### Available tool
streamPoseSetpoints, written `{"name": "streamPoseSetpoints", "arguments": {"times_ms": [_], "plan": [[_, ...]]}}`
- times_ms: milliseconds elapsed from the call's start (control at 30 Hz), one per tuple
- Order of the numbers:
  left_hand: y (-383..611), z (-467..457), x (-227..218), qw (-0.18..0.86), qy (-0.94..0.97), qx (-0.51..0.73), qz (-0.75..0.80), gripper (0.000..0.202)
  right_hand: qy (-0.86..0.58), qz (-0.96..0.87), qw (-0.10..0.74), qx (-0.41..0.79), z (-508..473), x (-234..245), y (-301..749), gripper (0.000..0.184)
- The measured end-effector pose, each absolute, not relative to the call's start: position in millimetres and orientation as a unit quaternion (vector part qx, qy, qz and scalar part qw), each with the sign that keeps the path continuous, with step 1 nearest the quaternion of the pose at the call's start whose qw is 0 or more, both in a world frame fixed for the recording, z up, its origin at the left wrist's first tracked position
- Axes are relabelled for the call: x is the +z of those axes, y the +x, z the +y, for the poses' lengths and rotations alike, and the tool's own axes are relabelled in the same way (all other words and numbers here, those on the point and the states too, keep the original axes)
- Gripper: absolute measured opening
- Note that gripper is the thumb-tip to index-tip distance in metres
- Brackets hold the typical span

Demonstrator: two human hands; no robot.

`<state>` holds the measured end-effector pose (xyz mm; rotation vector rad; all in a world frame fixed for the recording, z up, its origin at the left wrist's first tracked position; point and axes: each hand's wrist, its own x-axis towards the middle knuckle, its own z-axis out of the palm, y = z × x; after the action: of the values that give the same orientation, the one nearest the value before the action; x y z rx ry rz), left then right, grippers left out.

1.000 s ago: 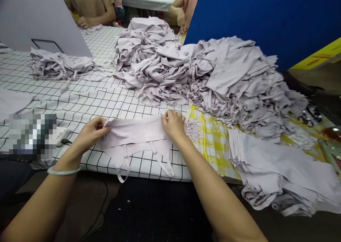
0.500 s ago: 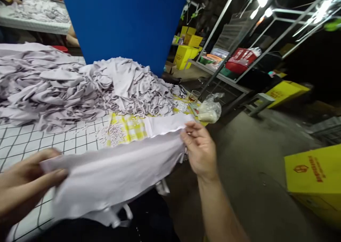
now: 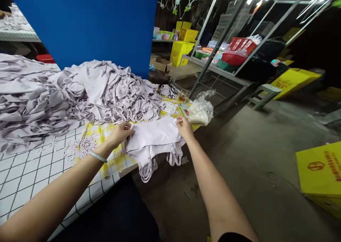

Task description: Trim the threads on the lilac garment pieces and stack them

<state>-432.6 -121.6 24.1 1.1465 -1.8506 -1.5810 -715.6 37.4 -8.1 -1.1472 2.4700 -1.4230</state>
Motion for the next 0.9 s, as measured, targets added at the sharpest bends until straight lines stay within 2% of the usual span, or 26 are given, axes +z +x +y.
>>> {"name": "streamPoseSetpoints", "arguments": {"times_ms": [133,233,367,467,600,633,733,800,867,900], "plan": [[-428,-127,19,0.227,0.43,-0.529,-0.695,0.016,-0.383,0.816,0.009,-0.433,33,-20,-723,0.034],[-428,-125,22,0.232,0.44,-0.477,-0.725,0.015,-0.394,0.824,-0.013,-0.406,31,-20,-729,0.031],[-424,-115,24,0.25,0.382,-0.311,-0.834,0.039,-0.406,0.83,-0.041,-0.381,31,-15,-729,0.032],[-415,-103,19,0.165,0.295,-0.153,-0.928,0.045,-0.436,0.833,-0.073,-0.331,36,-19,-723,0.046],[-403,-94,11,0.072,0.319,-0.115,-0.938,0.057,-0.473,0.862,-0.021,-0.182,41,-37,-720,0.058],[-400,-95,11,0.07,0.32,-0.119,-0.937,0.061,-0.47,0.867,-0.034,-0.163,40,-39,-720,0.06],[-387,-102,12,0.094,0.314,-0.141,-0.934,0.063,-0.485,0.841,-0.142,-0.194,24,-26,-710,0.06],[-376,-112,15,0.131,0.327,-0.159,-0.922,0.058,-0.532,0.784,-0.183,-0.262,-4,-2,-682,0.052],[-363,-126,19,0.182,0.333,-0.18,-0.908,0.05,-0.589,0.72,-0.159,-0.331,-46,27,-634,0.036],[-355,-134,21,0.21,0.328,-0.19,-0.901,0.046,-0.615,0.691,-0.12,-0.359,-73,41,-606,0.029]]}}
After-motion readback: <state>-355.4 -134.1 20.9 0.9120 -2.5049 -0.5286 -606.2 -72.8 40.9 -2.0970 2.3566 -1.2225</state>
